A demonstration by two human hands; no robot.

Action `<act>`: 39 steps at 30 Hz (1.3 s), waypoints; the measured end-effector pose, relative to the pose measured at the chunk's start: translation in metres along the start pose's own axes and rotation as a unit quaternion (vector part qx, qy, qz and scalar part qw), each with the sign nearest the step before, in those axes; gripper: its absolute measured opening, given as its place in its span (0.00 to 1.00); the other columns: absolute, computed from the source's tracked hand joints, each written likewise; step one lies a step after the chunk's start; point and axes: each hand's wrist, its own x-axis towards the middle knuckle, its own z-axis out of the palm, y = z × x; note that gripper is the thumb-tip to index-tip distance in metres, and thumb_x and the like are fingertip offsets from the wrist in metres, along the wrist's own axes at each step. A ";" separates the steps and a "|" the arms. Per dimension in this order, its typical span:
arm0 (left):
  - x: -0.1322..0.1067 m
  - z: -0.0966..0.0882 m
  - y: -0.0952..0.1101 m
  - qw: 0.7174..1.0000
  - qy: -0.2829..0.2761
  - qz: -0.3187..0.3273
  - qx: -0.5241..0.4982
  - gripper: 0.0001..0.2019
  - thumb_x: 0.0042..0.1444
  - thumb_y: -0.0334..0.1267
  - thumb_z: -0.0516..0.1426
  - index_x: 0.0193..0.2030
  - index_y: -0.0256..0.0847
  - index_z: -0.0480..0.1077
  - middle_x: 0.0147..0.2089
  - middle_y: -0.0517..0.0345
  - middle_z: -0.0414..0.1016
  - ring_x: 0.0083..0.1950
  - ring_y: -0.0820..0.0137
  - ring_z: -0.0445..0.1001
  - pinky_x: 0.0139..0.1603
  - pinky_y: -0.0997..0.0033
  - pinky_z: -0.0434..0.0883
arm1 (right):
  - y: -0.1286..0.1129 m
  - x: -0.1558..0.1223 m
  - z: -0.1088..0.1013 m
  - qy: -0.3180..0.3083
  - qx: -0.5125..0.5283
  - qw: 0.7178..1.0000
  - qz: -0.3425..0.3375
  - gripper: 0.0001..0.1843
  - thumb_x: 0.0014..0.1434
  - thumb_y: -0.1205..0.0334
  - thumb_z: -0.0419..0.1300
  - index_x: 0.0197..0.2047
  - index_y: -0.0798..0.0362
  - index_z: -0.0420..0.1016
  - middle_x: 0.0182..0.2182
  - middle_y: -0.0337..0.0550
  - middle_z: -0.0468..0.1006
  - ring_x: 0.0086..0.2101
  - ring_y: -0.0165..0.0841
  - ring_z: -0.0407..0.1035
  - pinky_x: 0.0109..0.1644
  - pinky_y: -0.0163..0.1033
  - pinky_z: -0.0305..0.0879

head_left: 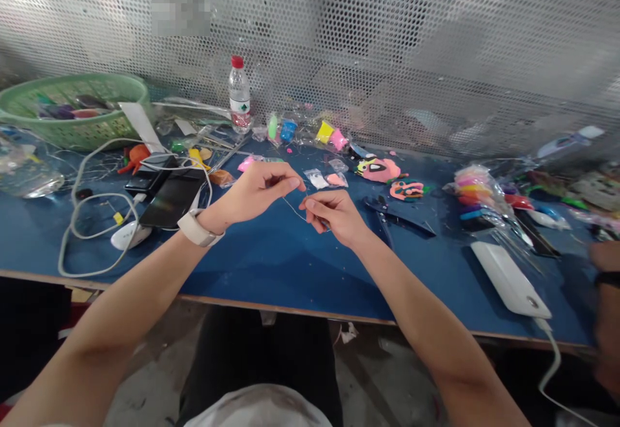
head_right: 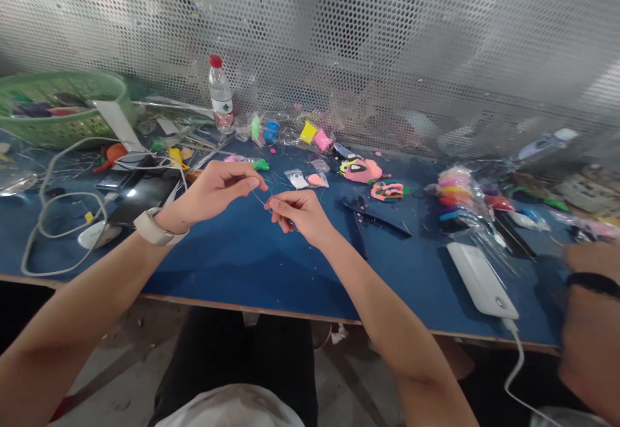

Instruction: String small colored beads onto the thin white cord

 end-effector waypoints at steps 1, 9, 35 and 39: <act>0.000 -0.001 0.003 1.000 -0.001 0.002 0.004 0.19 0.77 0.51 0.59 0.41 0.40 0.82 0.31 0.56 0.77 0.28 0.72 0.68 0.28 0.70 0.63 | 0.001 0.000 0.000 -0.004 -0.009 1.000 0.000 0.20 0.63 0.44 0.78 0.36 0.54 0.88 0.23 0.38 0.81 0.16 0.23 0.67 0.18 0.30 0.57; -0.004 0.004 0.010 0.980 0.029 0.093 0.174 0.15 0.78 0.42 0.57 0.41 0.41 0.81 0.36 0.54 0.81 0.33 0.69 0.75 0.37 0.68 0.70 | 0.002 -0.001 -0.002 -0.007 -0.086 0.996 -0.021 0.20 0.65 0.44 0.76 0.39 0.54 0.90 0.25 0.38 0.81 0.18 0.24 0.68 0.21 0.31 0.59; -0.005 0.030 0.001 0.997 0.065 -0.009 -0.045 0.22 0.79 0.55 0.57 0.43 0.40 0.82 0.38 0.51 0.83 0.39 0.69 0.79 0.39 0.69 0.74 | -0.011 -0.015 0.009 0.204 -0.435 0.830 -0.284 0.13 0.75 0.54 0.63 0.39 0.46 0.86 0.32 0.44 0.83 0.28 0.35 0.69 0.35 0.44 0.68; -0.004 0.030 -0.002 0.979 0.053 -0.073 -0.182 0.20 0.74 0.55 0.62 0.41 0.39 0.82 0.34 0.53 0.82 0.35 0.70 0.79 0.39 0.69 0.76 | -0.013 -0.017 0.008 0.179 -0.447 0.825 -0.295 0.13 0.75 0.53 0.65 0.39 0.45 0.87 0.34 0.45 0.85 0.30 0.36 0.73 0.36 0.44 0.67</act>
